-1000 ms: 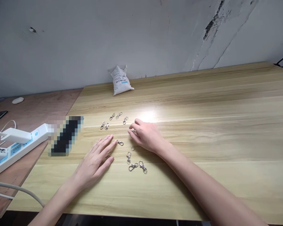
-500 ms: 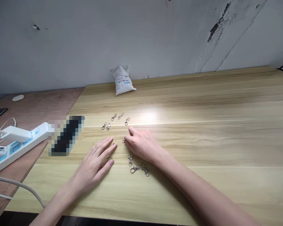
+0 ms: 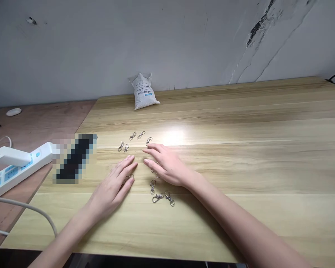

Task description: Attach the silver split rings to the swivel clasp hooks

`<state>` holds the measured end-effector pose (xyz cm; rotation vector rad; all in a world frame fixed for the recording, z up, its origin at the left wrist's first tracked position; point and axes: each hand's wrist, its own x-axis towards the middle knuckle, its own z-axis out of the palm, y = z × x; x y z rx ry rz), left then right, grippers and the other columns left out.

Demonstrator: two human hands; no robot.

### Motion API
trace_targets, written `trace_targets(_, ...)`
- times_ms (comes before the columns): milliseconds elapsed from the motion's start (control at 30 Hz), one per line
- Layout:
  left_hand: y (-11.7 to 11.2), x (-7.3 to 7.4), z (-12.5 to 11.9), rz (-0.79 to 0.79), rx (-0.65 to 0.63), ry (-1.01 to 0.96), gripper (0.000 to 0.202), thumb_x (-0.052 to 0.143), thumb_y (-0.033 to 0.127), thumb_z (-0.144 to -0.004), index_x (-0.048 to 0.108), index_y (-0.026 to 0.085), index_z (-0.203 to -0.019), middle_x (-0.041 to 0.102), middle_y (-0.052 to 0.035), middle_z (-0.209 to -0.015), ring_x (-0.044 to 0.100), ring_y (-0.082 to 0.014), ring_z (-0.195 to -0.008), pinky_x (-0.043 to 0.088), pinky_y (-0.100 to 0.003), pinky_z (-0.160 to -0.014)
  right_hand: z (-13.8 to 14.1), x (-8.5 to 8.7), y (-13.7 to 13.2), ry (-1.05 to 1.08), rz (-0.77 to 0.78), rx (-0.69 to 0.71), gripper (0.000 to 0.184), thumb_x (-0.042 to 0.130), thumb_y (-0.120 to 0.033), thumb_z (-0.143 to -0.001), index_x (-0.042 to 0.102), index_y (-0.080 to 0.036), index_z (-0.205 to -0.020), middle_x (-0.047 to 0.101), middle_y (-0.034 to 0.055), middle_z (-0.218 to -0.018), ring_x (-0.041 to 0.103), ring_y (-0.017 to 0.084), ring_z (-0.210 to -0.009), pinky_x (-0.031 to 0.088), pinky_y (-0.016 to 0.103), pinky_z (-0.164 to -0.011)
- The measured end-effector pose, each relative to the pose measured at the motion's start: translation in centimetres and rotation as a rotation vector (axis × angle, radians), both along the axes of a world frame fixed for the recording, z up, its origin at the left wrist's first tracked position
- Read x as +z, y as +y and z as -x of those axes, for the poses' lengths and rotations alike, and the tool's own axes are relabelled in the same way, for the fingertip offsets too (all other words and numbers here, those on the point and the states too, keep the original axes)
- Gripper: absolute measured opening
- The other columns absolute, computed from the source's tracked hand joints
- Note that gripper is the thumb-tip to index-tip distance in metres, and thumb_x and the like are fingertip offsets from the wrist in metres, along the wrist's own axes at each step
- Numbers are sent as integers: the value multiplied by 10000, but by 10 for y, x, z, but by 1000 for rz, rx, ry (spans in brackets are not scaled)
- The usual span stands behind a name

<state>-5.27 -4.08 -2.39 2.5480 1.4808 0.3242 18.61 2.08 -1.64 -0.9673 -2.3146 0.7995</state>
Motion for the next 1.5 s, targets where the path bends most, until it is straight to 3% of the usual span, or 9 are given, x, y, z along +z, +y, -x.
trace_targets(233, 23, 2, 5, 2, -43, -54, 387, 344, 211, -992, 419, 218, -1372, 373, -76, -1512, 326, -216, -1421, 342, -422, -1164, 4, 18, -15, 149, 249, 217, 360, 379, -367, -1014, 512, -288, -1338, 478, 37, -1442, 424, 180, -1339, 359, 393, -1121)
trace_targets(467, 37, 11, 33, -217, -150, -91, 303, 446, 221, -958, 482, 243, -1258, 543, -75, -1323, 495, -229, -1255, 429, -430, -1042, -9, 17, 1, 355, 569, 147, 375, 311, -390, -1032, 595, -266, -1243, 596, 49, -1331, 554, 179, -1216, 413, 409, -1059)
trace_targets(533, 40, 15, 41, -277, -82, -130, 298, 457, 211, -946, 492, 255, -1238, 565, -65, -1277, 521, -232, -1212, 425, -440, -1029, -11, 11, 9, 409, 539, 83, 394, 285, -377, -1036, 630, -236, -1163, 643, 65, -1252, 603, 181, -1134, 455, 404, -998)
trace_targets(633, 49, 20, 39, -358, 149, -239, 245, 491, 262, -935, 528, 245, -1177, 580, -67, -1217, 541, -240, -1164, 395, -468, -1046, -11, 1, 18, 516, 390, -123, 400, 318, -389, -1021, 663, -191, -987, 700, 83, -1032, 646, 179, -954, 505, 370, -866)
trace_targets(733, 65, 20, 19, -255, 332, -306, 266, 522, 327, -924, 550, 216, -1165, 573, -89, -1194, 523, -250, -1175, 436, -447, -1005, -12, -7, 24, 570, 352, -285, 392, 383, -419, -988, 669, -172, -886, 679, 72, -843, 622, 162, -777, 509, 330, -749)
trace_targets(800, 77, 18, -1, -179, 250, -237, 273, 548, 347, -911, 581, 207, -1143, 550, -103, -1252, 502, -264, -1209, 431, -455, -1006, -13, -8, 25, 586, 377, -320, 384, 408, -433, -970, 671, -171, -871, 656, 60, -789, 591, 150, -709, 496, 311, -702)
trace_targets(1000, 96, 15, -41, -250, -18, 31, 257, 499, 273, -941, 596, 230, -1176, 569, -85, -1311, 474, -263, -1271, 282, -514, -1105, -15, -7, 27, 620, 406, -338, 400, 441, -478, -934, 670, -160, -851, 620, 46, -740, 544, 138, -646, 460, 293, -632)
trace_targets(1267, 96, 11, -33, -238, -70, -31, 153, 506, 243, -952, 657, 227, -969, 698, -12, -1043, 582, -199, -1029, 333, -446, -1043, -13, -9, 27, 480, 293, -354, 278, 502, -393, -918, 646, -166, -848, 641, 48, -796, 549, 137, -671, 440, 275, -613)
trace_targets(1500, 93, 16, -34, -209, -93, -27, 92, 595, 253, -905, 651, 206, -961, 700, -9, -958, 603, -185, -916, 382, -390, -951, -11, -7, 25, 422, 249, -330, 243, 504, -339, -924, 647, -167, -828, 605, 16, -745, 500, 115, -632, 385, 258, -588)
